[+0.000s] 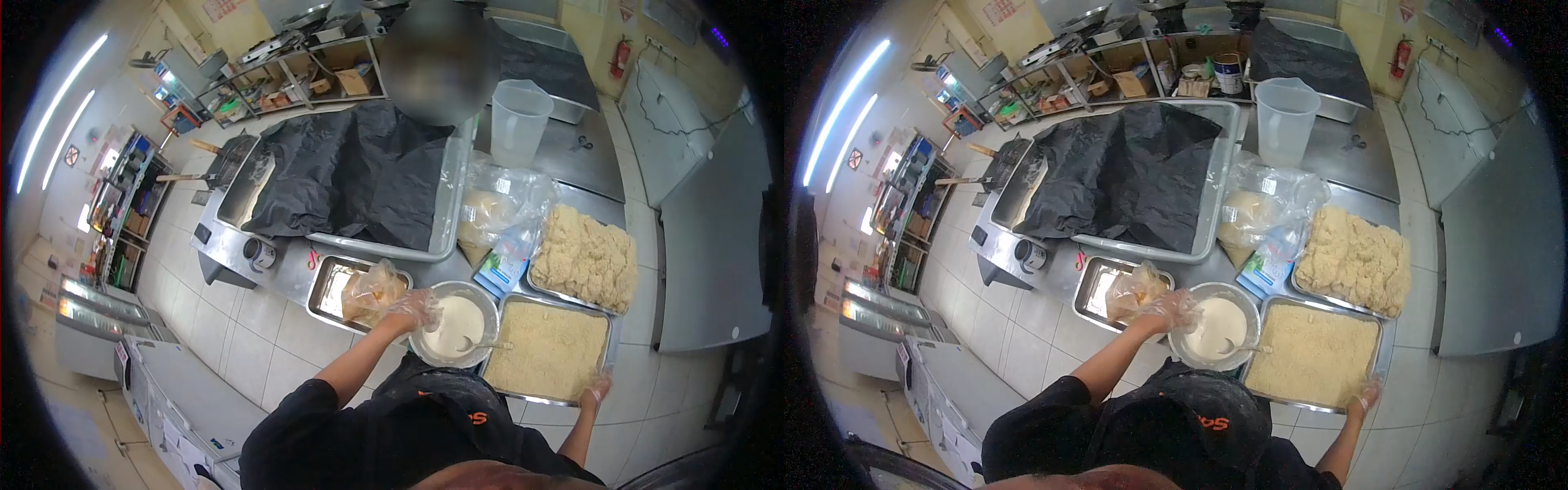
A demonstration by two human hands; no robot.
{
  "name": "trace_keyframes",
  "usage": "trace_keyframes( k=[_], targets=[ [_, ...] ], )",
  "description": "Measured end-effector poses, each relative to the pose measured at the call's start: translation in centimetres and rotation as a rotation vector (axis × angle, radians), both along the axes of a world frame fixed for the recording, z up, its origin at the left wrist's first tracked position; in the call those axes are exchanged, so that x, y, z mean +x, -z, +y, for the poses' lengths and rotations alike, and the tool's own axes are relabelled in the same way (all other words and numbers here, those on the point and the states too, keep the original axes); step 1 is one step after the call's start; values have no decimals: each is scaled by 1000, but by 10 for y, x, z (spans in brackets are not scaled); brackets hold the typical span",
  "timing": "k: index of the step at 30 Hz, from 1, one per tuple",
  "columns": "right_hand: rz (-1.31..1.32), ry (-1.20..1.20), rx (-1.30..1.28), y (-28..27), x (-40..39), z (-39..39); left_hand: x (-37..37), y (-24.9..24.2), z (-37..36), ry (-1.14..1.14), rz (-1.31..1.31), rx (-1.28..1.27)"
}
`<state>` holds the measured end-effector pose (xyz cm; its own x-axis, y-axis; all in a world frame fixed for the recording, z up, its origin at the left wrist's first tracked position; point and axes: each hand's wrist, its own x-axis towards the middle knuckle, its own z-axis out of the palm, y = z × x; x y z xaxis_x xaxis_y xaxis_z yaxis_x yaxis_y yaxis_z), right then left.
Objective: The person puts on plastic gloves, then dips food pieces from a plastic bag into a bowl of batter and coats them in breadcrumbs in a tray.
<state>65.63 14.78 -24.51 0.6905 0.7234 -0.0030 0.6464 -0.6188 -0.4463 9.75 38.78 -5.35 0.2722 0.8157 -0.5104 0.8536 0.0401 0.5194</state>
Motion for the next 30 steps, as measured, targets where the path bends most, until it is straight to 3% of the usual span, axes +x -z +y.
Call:
trace_keyframes(
  k=[1,3,5,6,7,8,10,11,12,13,15,17,18,19,21,23,24,26,28,30],
  targets=[
    [-20,-41,-80,4,0,-3,-1,8,2,-32,-60,-3],
    [-30,-66,-147,7,-2,2,10,-23,3,29,-61,49],
    [-122,-166,22,1,-4,-6,17,-33,7,101,-64,76],
    [17,-192,92,5,-2,-5,23,-28,10,141,-141,176],
    [-476,-373,-266,-5,-14,-5,32,-21,6,190,-229,246],
    [-441,-224,-105,13,-16,-6,43,-27,4,207,-286,172],
    [-121,-167,-133,-81,-71,16,77,-51,11,298,-352,119],
    [-45,-80,-190,-63,-71,14,94,-53,11,368,-364,149],
    [-124,-252,-97,-43,-68,4,110,-42,13,405,-406,118],
    [43,-316,-160,-80,-85,15,127,-34,16,434,-448,105],
    [-177,-284,-397,-94,-115,31,160,-27,23,485,-416,28],
    [-236,-299,-571,-99,-131,48,183,-15,35,513,-377,-14],
    [-237,-296,-580,-99,-139,57,188,4,42,544,-219,39],
    [-109,-224,-561,-98,-144,66,189,19,45,570,-58,93],
    [18,-148,-542,-81,-135,75,176,19,44,544,-62,153],
    [397,-204,-217,-46,-123,74,155,5,39,456,-238,142],
    [401,-204,-224,-53,-123,79,140,3,37,454,-236,135],
    [700,-229,-19,-75,-130,93,106,-1,35,282,-288,-27],
    [736,-348,-45,-118,-143,116,77,-16,27,109,-296,-141],
    [765,-468,-67,-139,-141,132,38,1,23,139,-174,1]
  ],
)
